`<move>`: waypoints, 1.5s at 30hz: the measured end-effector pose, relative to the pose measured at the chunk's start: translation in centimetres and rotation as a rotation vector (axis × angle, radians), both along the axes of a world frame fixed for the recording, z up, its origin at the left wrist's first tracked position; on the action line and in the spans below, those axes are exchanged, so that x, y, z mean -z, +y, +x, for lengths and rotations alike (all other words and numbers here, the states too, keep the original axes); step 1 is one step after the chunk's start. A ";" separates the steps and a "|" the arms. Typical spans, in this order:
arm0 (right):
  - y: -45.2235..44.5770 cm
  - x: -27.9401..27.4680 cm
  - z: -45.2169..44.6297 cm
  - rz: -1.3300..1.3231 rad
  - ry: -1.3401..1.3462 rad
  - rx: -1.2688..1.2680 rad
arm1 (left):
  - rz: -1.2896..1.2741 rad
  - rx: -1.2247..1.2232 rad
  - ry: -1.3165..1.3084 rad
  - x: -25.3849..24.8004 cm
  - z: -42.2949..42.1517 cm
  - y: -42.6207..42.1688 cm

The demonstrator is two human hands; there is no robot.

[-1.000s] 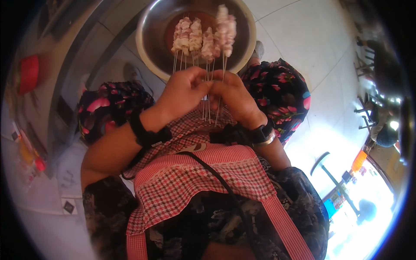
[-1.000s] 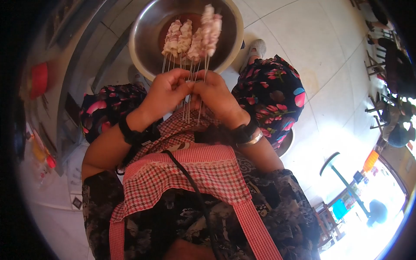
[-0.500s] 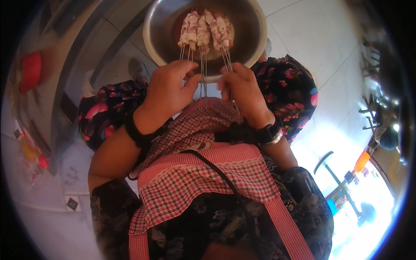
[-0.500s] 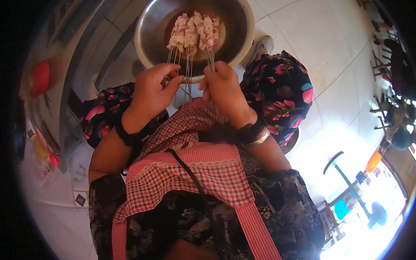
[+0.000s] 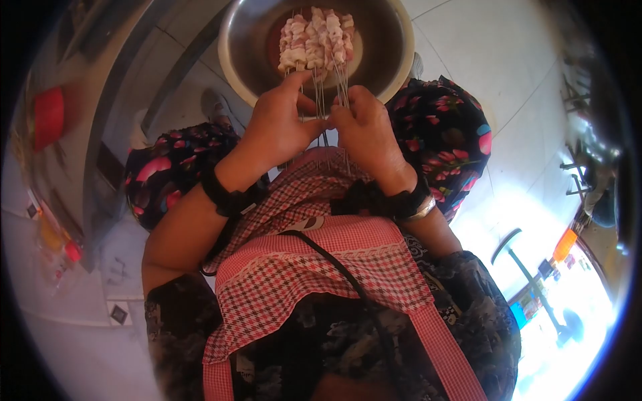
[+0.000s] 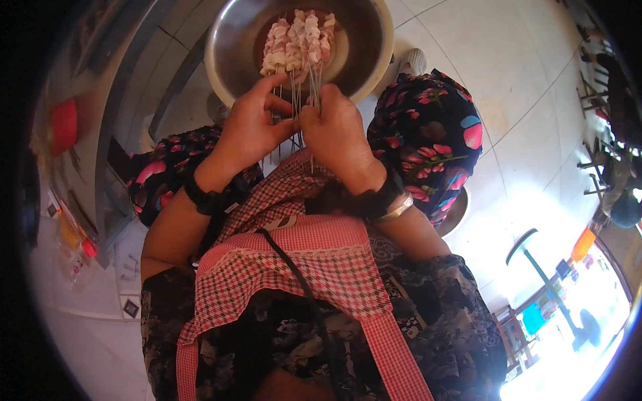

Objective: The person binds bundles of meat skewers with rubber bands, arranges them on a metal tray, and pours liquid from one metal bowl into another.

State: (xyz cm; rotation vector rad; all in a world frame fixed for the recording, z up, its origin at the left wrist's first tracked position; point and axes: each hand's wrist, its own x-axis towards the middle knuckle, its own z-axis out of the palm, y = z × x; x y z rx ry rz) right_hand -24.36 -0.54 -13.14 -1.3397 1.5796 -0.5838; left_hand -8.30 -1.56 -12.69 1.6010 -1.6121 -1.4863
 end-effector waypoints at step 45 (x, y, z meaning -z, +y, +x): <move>-0.3 0.1 -0.3 0.263 -0.447 0.267 | 0.145 -0.062 0.086 -0.4 0.1 0.3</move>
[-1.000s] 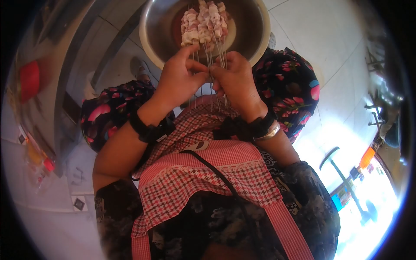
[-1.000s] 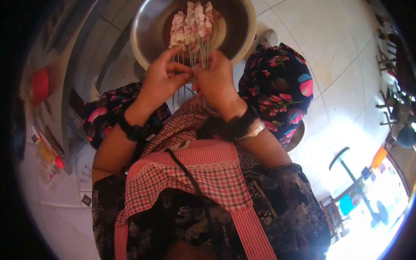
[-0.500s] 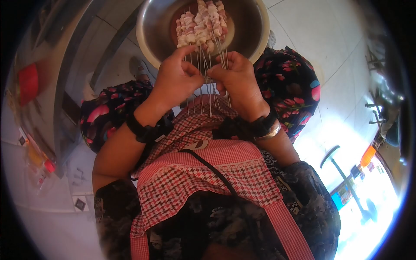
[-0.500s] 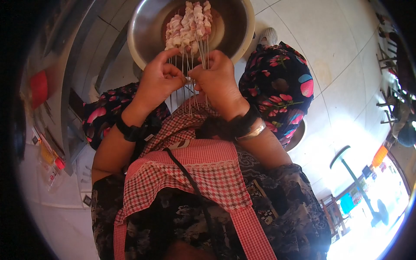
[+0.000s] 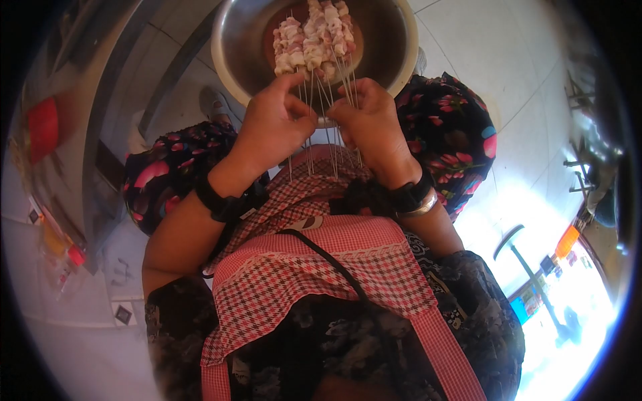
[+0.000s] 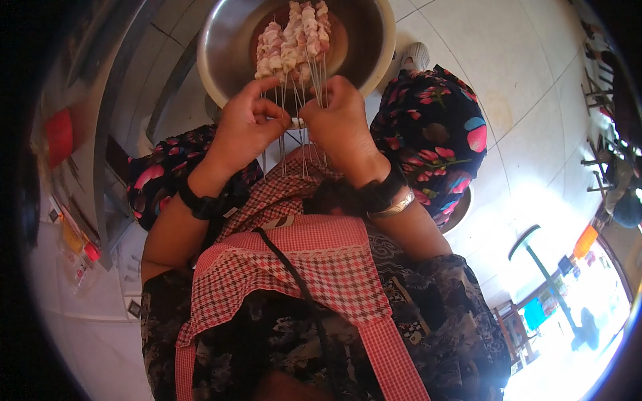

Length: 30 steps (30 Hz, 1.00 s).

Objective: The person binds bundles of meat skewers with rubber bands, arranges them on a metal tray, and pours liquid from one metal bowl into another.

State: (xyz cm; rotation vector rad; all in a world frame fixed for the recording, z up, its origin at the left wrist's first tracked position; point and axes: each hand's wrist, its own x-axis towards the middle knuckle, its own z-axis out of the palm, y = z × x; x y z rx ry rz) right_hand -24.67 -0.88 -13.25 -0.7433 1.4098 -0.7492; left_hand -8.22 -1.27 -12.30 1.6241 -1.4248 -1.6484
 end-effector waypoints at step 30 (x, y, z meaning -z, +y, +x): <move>-3.1 -2.0 -3.0 0.440 -0.796 0.140 | -0.492 0.122 -0.185 0.5 1.7 0.3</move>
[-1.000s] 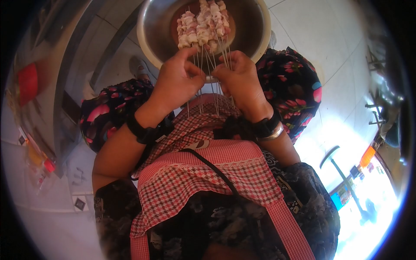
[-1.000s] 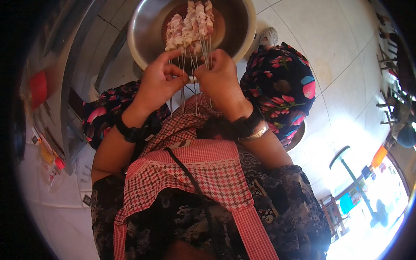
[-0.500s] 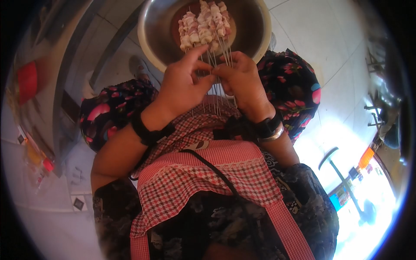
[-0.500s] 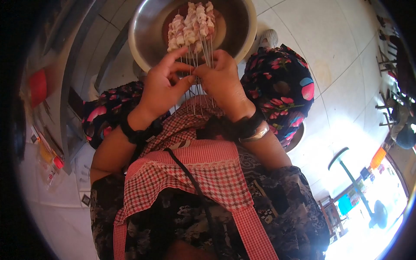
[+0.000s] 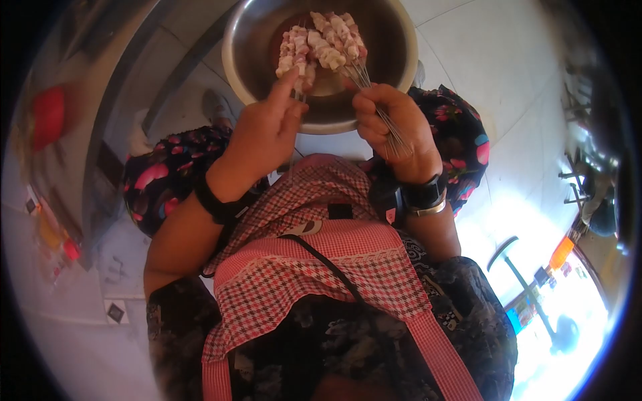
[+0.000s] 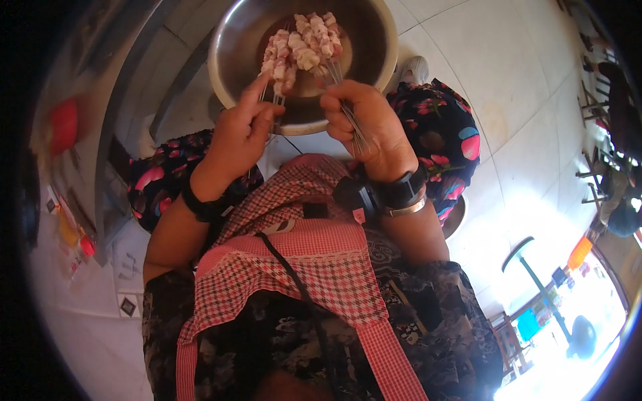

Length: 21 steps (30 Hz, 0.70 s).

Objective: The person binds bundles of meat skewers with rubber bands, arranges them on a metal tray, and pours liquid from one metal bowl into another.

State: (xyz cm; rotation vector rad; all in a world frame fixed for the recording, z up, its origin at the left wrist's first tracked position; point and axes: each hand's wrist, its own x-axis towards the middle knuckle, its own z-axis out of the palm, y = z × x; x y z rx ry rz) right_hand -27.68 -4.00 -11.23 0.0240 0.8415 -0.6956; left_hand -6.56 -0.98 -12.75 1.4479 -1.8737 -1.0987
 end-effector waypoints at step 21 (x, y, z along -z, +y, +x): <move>0.1 3.1 1.6 -0.228 0.035 -0.017 | 0.975 -0.469 0.415 2.4 3.1 1.8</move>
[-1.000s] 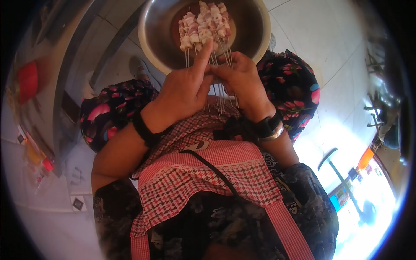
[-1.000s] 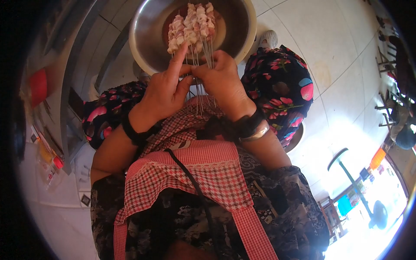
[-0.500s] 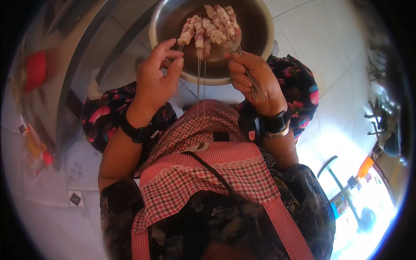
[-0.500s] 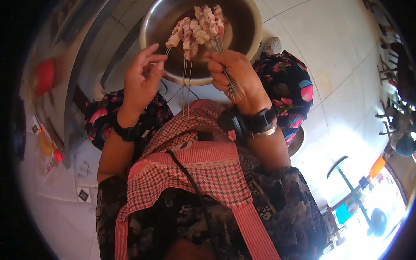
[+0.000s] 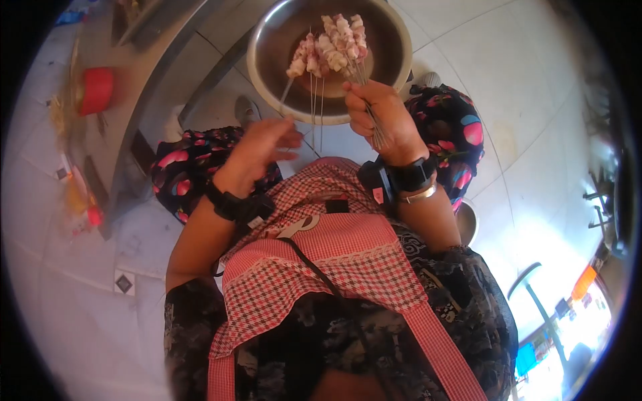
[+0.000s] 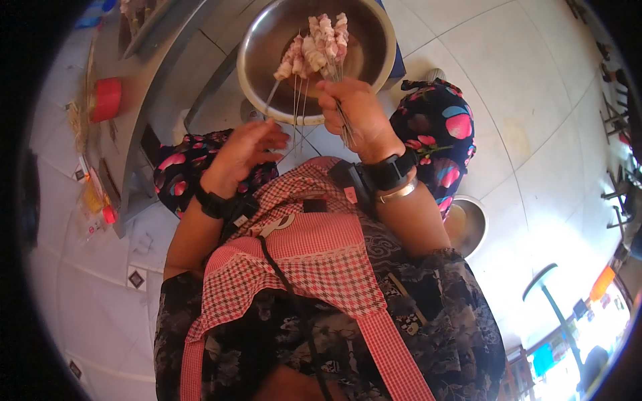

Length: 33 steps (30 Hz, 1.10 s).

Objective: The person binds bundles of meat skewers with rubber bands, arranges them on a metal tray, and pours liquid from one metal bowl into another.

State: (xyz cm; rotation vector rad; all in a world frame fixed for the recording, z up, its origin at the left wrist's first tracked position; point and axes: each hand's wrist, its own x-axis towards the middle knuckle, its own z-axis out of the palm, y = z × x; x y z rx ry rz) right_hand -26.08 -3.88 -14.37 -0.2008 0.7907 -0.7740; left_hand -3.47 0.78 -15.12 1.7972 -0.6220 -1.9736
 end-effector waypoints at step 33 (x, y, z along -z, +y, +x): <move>0.8 2.7 8.7 0.250 -0.762 0.154 | -1.302 0.130 -0.533 -3.1 -4.5 0.4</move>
